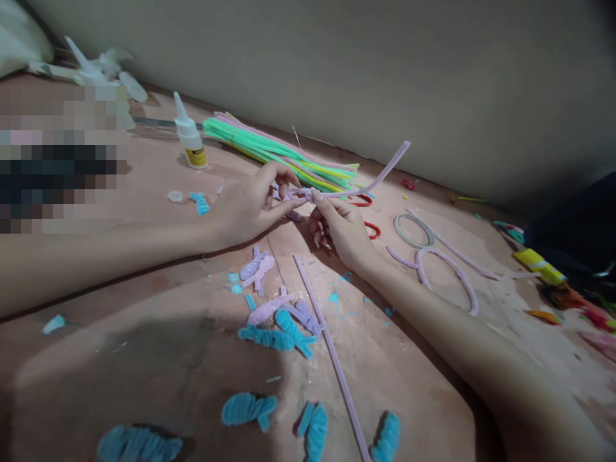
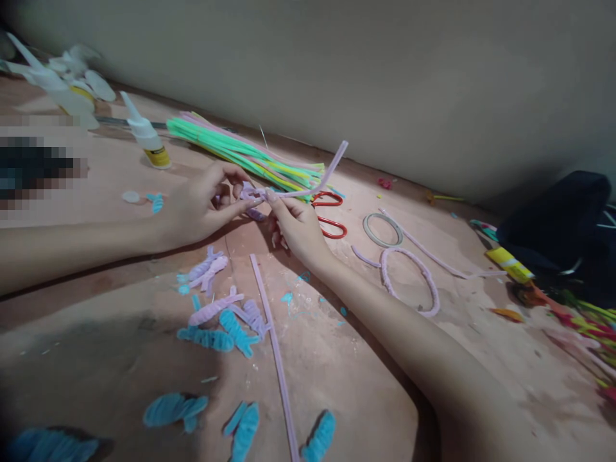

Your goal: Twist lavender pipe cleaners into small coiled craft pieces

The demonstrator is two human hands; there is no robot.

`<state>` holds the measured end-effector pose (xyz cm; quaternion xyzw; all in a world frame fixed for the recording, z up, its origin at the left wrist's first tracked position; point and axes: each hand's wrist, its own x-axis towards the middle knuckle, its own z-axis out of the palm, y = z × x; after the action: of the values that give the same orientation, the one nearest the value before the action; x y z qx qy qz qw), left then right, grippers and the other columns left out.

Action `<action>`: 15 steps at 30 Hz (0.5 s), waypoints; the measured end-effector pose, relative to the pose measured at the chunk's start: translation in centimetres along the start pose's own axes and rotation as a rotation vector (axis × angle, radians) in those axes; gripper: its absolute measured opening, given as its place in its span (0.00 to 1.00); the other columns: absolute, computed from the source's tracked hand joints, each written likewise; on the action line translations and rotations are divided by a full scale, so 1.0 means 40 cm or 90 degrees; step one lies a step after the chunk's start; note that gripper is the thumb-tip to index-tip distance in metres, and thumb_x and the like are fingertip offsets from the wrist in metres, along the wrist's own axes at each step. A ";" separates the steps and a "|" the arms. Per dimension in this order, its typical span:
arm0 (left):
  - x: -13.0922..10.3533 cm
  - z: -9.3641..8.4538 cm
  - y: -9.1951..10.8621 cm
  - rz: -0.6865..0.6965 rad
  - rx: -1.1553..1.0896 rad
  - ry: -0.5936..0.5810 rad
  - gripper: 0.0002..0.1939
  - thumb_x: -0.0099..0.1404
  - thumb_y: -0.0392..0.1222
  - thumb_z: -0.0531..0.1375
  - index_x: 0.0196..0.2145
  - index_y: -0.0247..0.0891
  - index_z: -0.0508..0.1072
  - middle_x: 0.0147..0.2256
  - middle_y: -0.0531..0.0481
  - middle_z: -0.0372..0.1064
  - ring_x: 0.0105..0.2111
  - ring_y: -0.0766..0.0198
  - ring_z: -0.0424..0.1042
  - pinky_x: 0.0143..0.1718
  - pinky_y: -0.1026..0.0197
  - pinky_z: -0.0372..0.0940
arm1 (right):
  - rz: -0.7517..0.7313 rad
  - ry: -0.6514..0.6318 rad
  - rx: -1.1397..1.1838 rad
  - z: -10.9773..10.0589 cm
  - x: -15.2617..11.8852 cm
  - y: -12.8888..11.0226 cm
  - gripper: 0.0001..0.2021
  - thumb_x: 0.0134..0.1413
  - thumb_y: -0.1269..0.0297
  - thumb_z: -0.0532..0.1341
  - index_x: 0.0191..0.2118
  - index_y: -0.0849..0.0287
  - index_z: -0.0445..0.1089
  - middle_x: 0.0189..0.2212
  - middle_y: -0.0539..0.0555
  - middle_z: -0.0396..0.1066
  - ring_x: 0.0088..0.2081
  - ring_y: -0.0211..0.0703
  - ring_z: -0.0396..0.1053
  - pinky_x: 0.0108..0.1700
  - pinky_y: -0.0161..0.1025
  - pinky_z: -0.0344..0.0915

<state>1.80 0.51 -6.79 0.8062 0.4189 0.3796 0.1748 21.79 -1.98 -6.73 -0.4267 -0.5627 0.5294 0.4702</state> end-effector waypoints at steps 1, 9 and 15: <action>0.000 0.001 -0.001 0.002 0.003 0.004 0.18 0.71 0.55 0.62 0.50 0.41 0.70 0.36 0.51 0.71 0.29 0.65 0.65 0.30 0.59 0.55 | 0.000 0.003 -0.001 0.000 0.000 0.001 0.29 0.56 0.35 0.67 0.24 0.58 0.65 0.17 0.46 0.63 0.14 0.28 0.58 0.12 0.30 0.47; 0.002 0.004 0.004 0.002 0.033 0.018 0.15 0.70 0.54 0.62 0.46 0.41 0.71 0.34 0.51 0.72 0.29 0.64 0.69 0.28 0.60 0.56 | -0.004 0.004 -0.052 0.002 -0.001 -0.004 0.30 0.57 0.35 0.65 0.22 0.58 0.65 0.14 0.45 0.62 0.12 0.28 0.59 0.12 0.29 0.47; 0.001 0.002 0.006 0.009 0.040 0.015 0.14 0.70 0.52 0.61 0.46 0.41 0.71 0.34 0.50 0.72 0.29 0.65 0.69 0.28 0.59 0.57 | -0.006 -0.005 -0.064 0.003 -0.002 -0.006 0.29 0.59 0.37 0.65 0.22 0.59 0.65 0.15 0.45 0.62 0.13 0.29 0.60 0.13 0.30 0.48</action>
<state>2.02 0.39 -6.69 0.8096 0.4270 0.3770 0.1418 21.70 -2.10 -6.50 -0.4450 -0.5923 0.5001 0.4484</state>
